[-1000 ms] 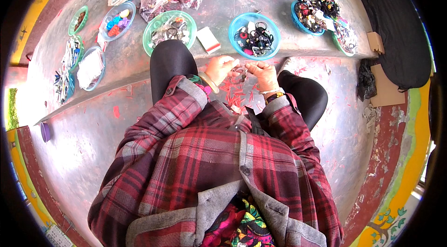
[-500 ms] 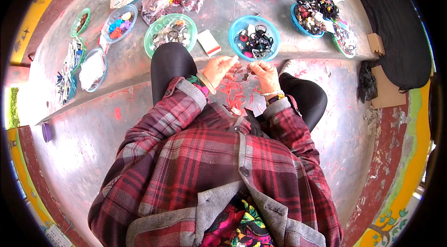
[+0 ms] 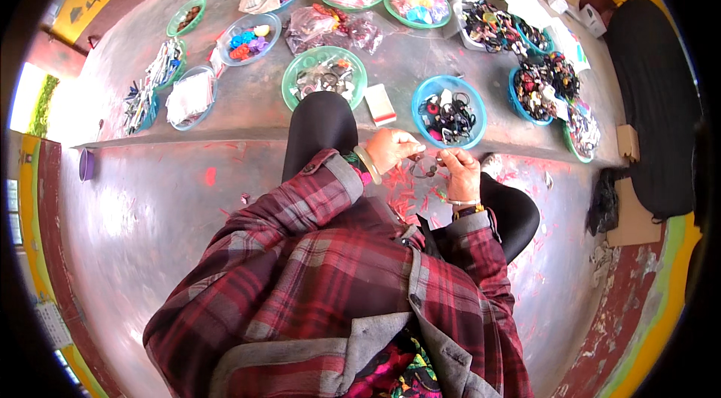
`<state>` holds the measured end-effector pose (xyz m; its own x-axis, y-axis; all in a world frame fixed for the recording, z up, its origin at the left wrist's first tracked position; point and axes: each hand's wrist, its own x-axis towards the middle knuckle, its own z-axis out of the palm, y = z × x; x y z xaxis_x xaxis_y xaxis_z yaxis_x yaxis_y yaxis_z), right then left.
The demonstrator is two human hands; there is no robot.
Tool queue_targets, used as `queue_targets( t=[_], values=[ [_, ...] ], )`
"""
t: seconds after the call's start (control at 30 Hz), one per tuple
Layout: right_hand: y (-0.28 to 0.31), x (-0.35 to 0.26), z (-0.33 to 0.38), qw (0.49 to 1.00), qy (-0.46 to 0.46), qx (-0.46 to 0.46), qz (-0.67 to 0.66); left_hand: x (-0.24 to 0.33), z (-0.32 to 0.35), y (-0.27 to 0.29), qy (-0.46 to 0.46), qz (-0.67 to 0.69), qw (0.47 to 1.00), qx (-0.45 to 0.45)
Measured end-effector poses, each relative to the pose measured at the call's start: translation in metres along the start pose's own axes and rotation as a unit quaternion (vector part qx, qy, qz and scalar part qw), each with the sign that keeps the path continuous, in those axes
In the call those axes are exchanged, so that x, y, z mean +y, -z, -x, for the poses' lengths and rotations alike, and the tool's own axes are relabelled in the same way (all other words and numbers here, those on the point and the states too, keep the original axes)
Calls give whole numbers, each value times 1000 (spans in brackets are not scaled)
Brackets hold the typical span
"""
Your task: The person sits on the floor and assembles keychains by hand. They pick up small metal rings and plastic charms from bowls, link the components together, and place the finished keychains into a blue bowl.
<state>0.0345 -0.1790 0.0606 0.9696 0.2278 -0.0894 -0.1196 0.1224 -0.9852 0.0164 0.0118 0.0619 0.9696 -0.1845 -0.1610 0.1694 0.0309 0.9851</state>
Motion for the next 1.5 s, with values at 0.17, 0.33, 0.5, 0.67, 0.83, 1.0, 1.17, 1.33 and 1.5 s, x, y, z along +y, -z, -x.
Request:
queue_targets(
  t=[0.17,0.33,0.5,0.67,0.83,1.0,1.17,1.33,1.5],
  values=[
    [-6,-3,-1,999,-11,2,-34,15,4,4,-63,-30,997,25],
    [-5,-4,-7,999,-30,-1,-45,59,7,38,-98,9,986,135],
    [-1,3,-6,997,-72,19,-11,68,14,120,-129,142,916,352],
    [0,17,-9,994,-100,34,-15,13,31,201,-100,266,819,499],
    [-2,23,-12,992,-118,46,-5,-51,38,237,-33,293,791,536],
    [-4,33,-15,989,-140,44,7,-69,20,257,17,213,860,464],
    [-5,39,-16,985,-165,38,26,-116,-3,275,97,69,848,517],
    [-4,37,-13,984,-169,32,43,-129,0,264,55,144,846,510],
    [0,44,-15,979,-202,13,39,-59,-6,241,21,42,871,488]
  ],
)
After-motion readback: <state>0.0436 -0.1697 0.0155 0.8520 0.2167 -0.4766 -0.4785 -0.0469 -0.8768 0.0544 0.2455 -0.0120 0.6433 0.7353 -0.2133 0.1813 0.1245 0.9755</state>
